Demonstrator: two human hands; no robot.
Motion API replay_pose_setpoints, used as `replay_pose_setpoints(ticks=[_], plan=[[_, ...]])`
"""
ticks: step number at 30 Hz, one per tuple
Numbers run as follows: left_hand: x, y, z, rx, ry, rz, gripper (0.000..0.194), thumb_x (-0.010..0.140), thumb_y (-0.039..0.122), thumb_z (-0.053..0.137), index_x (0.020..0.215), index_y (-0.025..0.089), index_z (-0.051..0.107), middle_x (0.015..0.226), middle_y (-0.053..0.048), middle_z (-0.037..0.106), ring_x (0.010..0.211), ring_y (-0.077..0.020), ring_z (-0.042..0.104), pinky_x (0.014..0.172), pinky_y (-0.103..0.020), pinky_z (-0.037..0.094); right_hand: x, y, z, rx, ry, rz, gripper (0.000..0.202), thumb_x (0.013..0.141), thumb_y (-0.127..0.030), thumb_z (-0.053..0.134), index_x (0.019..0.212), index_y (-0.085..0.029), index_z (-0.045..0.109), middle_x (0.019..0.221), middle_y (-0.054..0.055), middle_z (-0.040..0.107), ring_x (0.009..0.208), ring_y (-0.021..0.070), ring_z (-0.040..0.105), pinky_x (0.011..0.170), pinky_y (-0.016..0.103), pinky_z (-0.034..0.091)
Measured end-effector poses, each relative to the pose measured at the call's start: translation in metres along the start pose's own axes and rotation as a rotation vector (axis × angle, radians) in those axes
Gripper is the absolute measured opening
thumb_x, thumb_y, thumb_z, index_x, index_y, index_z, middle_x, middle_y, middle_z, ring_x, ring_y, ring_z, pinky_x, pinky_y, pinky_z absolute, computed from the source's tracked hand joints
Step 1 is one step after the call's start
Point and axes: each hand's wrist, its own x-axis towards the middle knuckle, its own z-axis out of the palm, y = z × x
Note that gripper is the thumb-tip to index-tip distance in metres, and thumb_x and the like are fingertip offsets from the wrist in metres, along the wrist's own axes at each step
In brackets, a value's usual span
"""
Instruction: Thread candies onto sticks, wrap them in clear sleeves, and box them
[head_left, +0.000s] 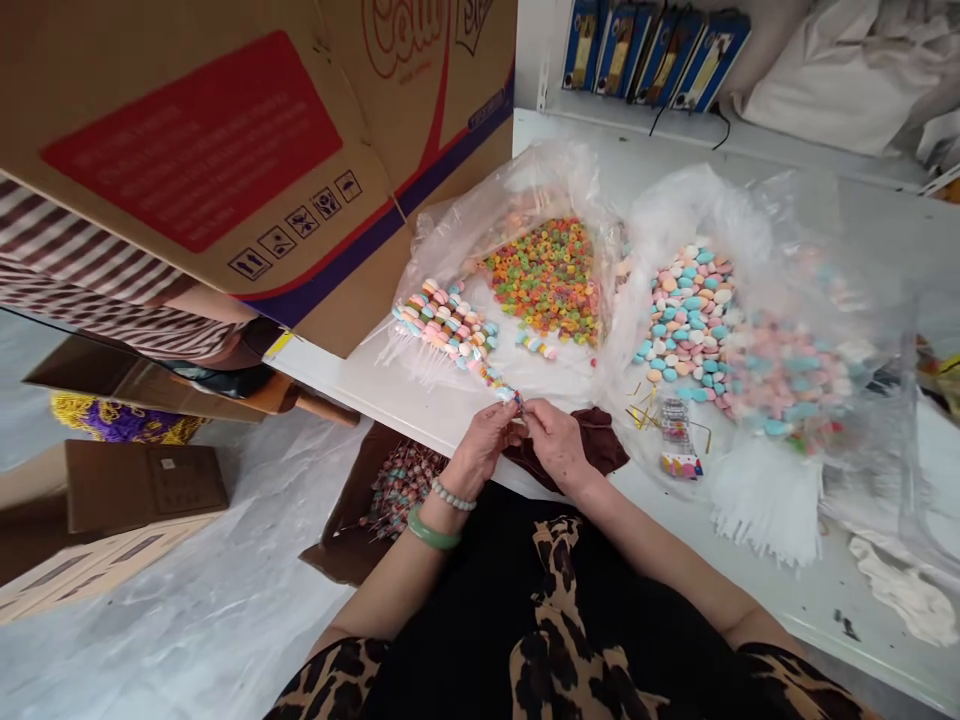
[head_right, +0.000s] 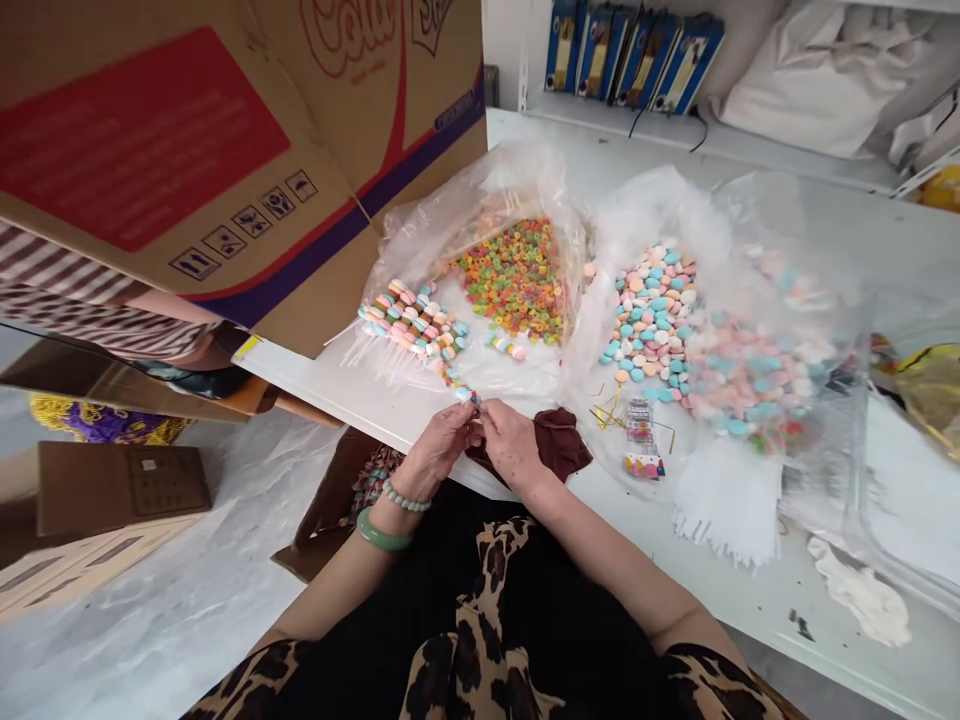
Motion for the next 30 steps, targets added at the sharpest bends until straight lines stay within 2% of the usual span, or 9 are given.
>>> replay_pose_setpoints(ticks=[2,4,8,12,19,23,26,28,30], plan=[[-0.001,0.001,0.006,-0.055,0.048,0.043,0.045,0.052,0.043,0.089,0.074,0.012,0.064,0.063,0.000,0.061,0.054,-0.0088,0.054,0.052,-0.021,0.040,-0.005,-0.008,-0.003,-0.065,-0.003,-0.071,0.023,0.090,-0.028,0.042,0.094,-0.022,0.064,0.087,0.004,0.069,0.080,0.0186,0.063,0.076,0.030,0.045],[-0.002,0.002,0.012,-0.084,0.084,0.086,0.043,0.048,0.037,0.091,0.070,0.012,0.063,0.057,0.003,0.057,0.050,-0.0066,0.049,0.050,-0.020,0.037,-0.007,-0.015,-0.006,-0.074,-0.008,-0.052,0.020,0.089,-0.028,0.043,0.091,-0.023,0.063,0.080,0.003,0.068,0.075,0.0180,0.062,0.074,0.029,0.044],[-0.010,0.008,0.019,-0.069,0.079,0.156,0.039,0.048,0.031,0.090,0.064,0.012,0.060,0.051,0.006,0.051,0.044,-0.0035,0.040,0.045,-0.019,0.029,-0.008,-0.023,-0.013,0.116,-0.027,0.124,0.014,0.084,-0.033,0.050,0.080,-0.023,0.059,0.064,-0.003,0.059,0.058,0.0146,0.054,0.061,0.027,0.042],[-0.019,0.012,0.021,0.003,0.010,0.143,0.033,0.055,0.031,0.086,0.067,0.011,0.062,0.054,0.003,0.055,0.045,-0.0053,0.045,0.046,-0.020,0.034,-0.009,-0.025,-0.017,0.340,0.002,0.263,0.018,0.079,-0.035,0.054,0.093,-0.024,0.058,0.058,-0.007,0.054,0.048,0.0131,0.047,0.051,0.025,0.039],[-0.028,0.009,0.019,0.119,-0.178,0.083,0.026,0.068,0.030,0.079,0.065,0.012,0.061,0.053,0.000,0.057,0.044,-0.0079,0.050,0.049,-0.022,0.040,-0.010,-0.033,-0.024,-0.096,0.127,0.135,0.023,0.079,-0.023,0.052,0.095,-0.027,0.068,0.069,-0.002,0.066,0.064,0.0170,0.059,0.066,0.027,0.042],[-0.030,0.021,0.016,-0.034,-0.297,-0.056,0.023,0.075,0.027,0.077,0.089,0.012,0.067,0.081,-0.006,0.069,0.072,-0.0155,0.066,0.068,-0.028,0.053,-0.015,-0.036,-0.025,-0.185,0.105,-0.028,0.029,0.084,-0.021,0.046,0.103,-0.026,0.068,0.086,0.002,0.072,0.078,0.0201,0.065,0.072,0.029,0.043],[-0.025,0.029,0.015,-0.325,-0.130,-0.081,0.011,0.088,0.024,0.063,0.088,0.012,0.065,0.083,-0.006,0.069,0.077,-0.0152,0.067,0.075,-0.030,0.055,-0.020,-0.039,-0.023,-0.195,0.058,-0.112,0.033,0.086,-0.022,0.047,0.113,-0.027,0.065,0.086,0.001,0.071,0.076,0.0189,0.064,0.072,0.028,0.043],[-0.022,0.032,0.016,-0.448,-0.023,-0.041,0.013,0.093,0.018,0.054,0.086,0.012,0.064,0.081,-0.005,0.069,0.080,-0.0141,0.068,0.077,-0.028,0.055,-0.021,-0.039,-0.020,-0.151,0.095,-0.048,0.028,0.085,-0.026,0.050,0.110,-0.026,0.064,0.074,-0.001,0.067,0.067,0.0174,0.061,0.068,0.027,0.041],[-0.022,0.034,0.018,-0.502,0.000,0.013,0.015,0.094,0.014,0.050,0.089,0.013,0.064,0.084,-0.004,0.069,0.087,-0.0146,0.069,0.080,-0.028,0.055,-0.019,-0.038,-0.018,-0.049,0.128,0.060,0.018,0.084,-0.032,0.054,0.095,-0.024,0.066,0.064,-0.003,0.060,0.060,0.0157,0.055,0.062,0.026,0.039]])
